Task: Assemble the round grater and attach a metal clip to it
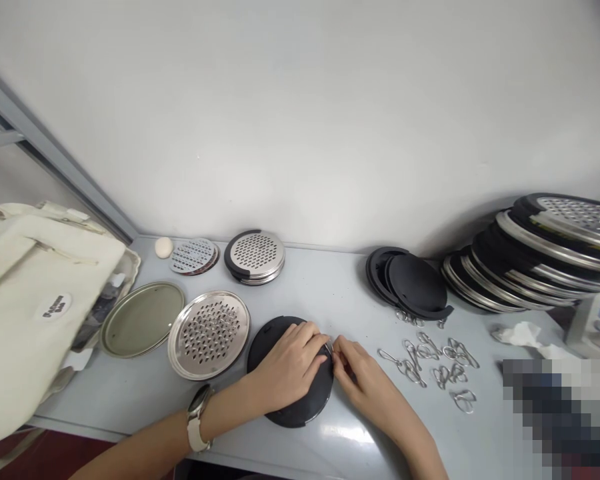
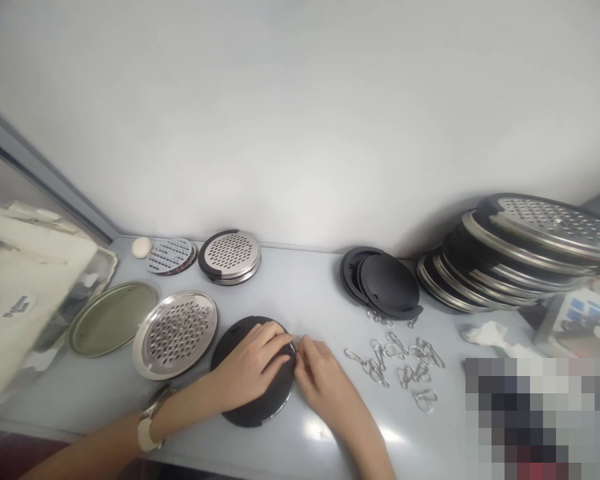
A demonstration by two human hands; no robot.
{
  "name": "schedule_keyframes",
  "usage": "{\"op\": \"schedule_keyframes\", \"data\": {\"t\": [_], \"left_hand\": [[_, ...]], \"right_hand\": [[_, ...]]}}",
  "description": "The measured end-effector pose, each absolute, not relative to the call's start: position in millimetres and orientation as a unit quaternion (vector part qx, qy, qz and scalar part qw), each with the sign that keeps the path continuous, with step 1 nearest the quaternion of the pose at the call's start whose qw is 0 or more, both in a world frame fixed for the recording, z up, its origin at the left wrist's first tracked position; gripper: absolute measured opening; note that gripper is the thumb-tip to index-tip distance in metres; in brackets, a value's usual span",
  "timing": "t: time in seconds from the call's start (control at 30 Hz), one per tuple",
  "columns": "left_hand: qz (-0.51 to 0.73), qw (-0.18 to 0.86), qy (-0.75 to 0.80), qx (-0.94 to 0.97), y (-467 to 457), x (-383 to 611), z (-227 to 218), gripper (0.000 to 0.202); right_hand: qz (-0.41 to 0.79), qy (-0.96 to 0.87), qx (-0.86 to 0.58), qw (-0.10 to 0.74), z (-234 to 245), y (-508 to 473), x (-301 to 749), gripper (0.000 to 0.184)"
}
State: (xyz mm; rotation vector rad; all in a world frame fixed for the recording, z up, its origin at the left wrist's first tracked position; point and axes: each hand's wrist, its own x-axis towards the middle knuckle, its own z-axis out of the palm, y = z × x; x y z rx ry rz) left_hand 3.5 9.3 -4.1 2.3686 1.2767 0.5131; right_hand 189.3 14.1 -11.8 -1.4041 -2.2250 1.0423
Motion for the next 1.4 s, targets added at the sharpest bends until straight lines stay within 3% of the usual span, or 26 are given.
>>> {"op": "schedule_keyframes", "data": {"t": [1.4], "left_hand": [[0.173, 0.149, 0.451, 0.863, 8.0, 3.6, -4.8, 0.021]], "right_hand": [[0.351, -0.775, -0.496, 0.178, -17.3, 13.6, 188.6, 0.015]]}}
